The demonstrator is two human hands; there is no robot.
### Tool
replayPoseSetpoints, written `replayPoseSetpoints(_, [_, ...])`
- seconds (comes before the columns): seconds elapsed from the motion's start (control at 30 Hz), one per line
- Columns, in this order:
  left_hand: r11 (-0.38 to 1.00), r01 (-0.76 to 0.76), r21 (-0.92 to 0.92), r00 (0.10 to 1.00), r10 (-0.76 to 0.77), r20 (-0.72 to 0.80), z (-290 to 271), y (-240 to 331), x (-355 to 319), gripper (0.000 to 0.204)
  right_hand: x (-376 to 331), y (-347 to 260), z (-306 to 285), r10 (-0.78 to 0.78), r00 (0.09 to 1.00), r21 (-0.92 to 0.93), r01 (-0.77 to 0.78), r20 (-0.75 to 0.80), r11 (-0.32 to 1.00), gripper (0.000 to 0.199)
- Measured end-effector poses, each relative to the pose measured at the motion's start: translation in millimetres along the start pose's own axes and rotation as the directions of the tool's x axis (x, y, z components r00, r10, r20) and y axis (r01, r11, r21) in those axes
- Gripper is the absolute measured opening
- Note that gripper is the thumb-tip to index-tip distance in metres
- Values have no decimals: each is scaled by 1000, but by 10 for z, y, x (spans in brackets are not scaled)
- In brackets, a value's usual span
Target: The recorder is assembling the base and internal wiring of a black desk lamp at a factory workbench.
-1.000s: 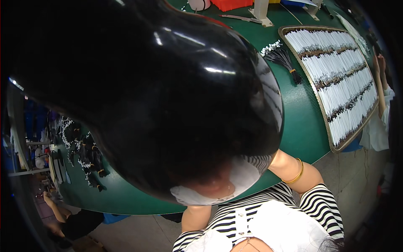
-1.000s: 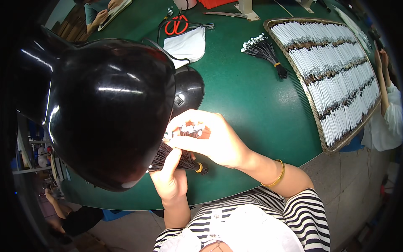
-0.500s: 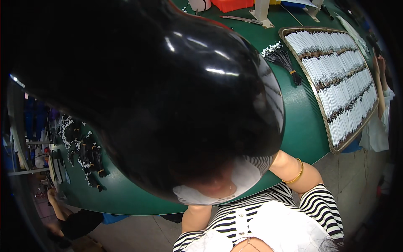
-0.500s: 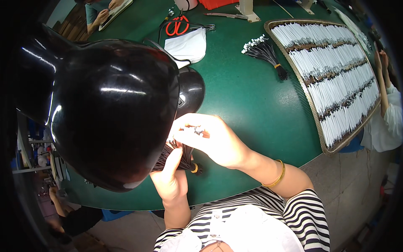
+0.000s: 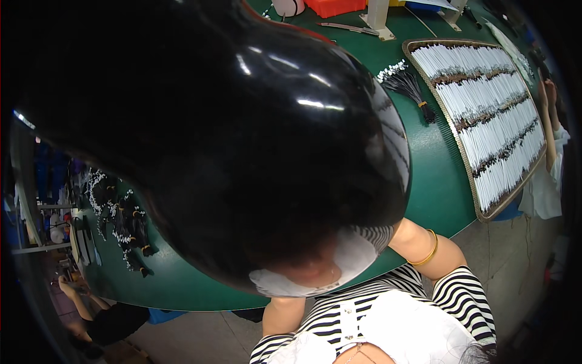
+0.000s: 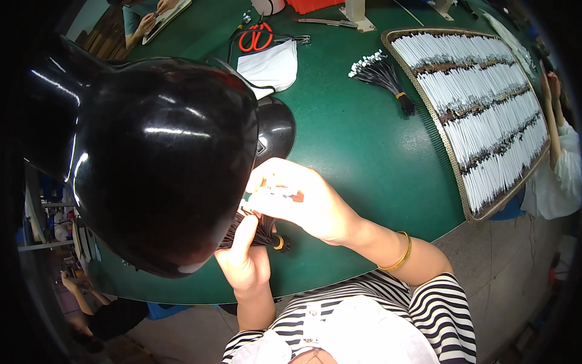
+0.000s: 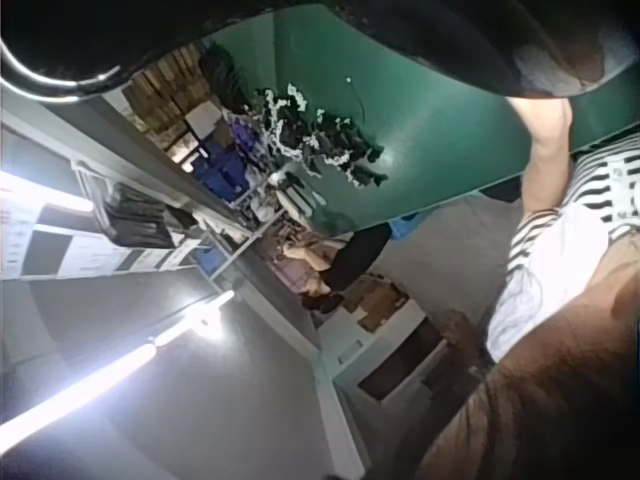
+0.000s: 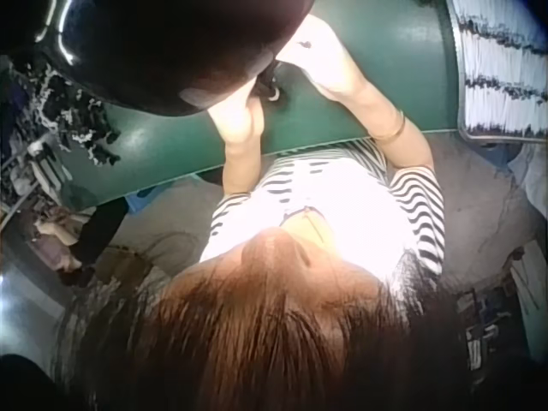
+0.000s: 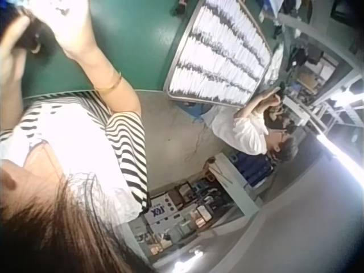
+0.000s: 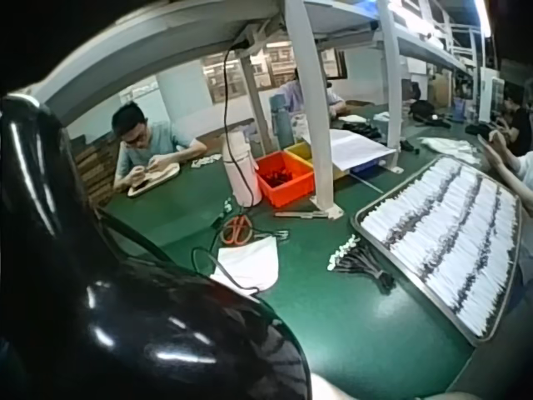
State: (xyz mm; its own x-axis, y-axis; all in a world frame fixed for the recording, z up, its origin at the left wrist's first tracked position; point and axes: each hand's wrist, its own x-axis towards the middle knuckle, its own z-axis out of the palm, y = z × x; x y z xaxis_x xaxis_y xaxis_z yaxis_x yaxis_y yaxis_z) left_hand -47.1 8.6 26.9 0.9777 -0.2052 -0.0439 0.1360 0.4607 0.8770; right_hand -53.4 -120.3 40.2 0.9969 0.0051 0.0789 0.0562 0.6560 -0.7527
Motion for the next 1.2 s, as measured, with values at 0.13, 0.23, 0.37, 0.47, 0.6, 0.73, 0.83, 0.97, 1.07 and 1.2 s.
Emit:
replayPoseSetpoints(0.13, [1000, -4, 11, 997, 3, 72, -33, 1, -13, 29, 5, -40, -5, 1, 999, -179, 8, 51, 984, 15])
replayPoseSetpoints(0.23, [997, -11, 71, 1000, 11, -2, 32, 17, -14, 29, 4, -94, 17, 25, 998, -238, -9, 62, 971, 15])
replayPoseSetpoints(0.37, [998, -60, 26, 989, 56, 139, 33, 4, -2, 29, -8, -56, 9, -80, 996, -325, 85, 27, 942, 12])
replayPoseSetpoints(0.47, [998, -12, 54, 996, 7, 84, 31, -1, -18, 28, 9, 34, -59, -127, 990, -253, 140, 68, 957, 12])
replayPoseSetpoints(0.6, [998, -35, 50, 993, 29, 116, 14, -9, -23, 27, 19, 13, -32, -75, 997, -42, 74, -11, 996, 12])
replayPoseSetpoints(0.73, [990, -90, 107, 985, 72, 158, 82, 12, 0, 27, 12, -63, -27, 8, 999, -229, 0, 35, 973, 14])
replayPoseSetpoints(0.83, [990, -72, 118, 990, 57, 128, 7, -9, -7, 27, 1, -99, -12, 54, 998, -260, -47, 23, 964, 14])
replayPoseSetpoints(0.97, [993, -33, 109, 999, 29, 38, 104, 18, -8, 27, 5, -45, -10, -12, 1000, -186, 12, 3, 982, 14])
replayPoseSetpoints(1.07, [999, 0, -45, 997, 4, 73, 17, 4, -8, 28, 6, -41, -5, -30, 999, -91, 31, 17, 995, 14])
replayPoseSetpoints(1.2, [1000, -6, 29, 1000, 5, 29, 25, -7, -12, 29, 6, 10, -43, -78, 997, -105, 81, 28, 991, 14])
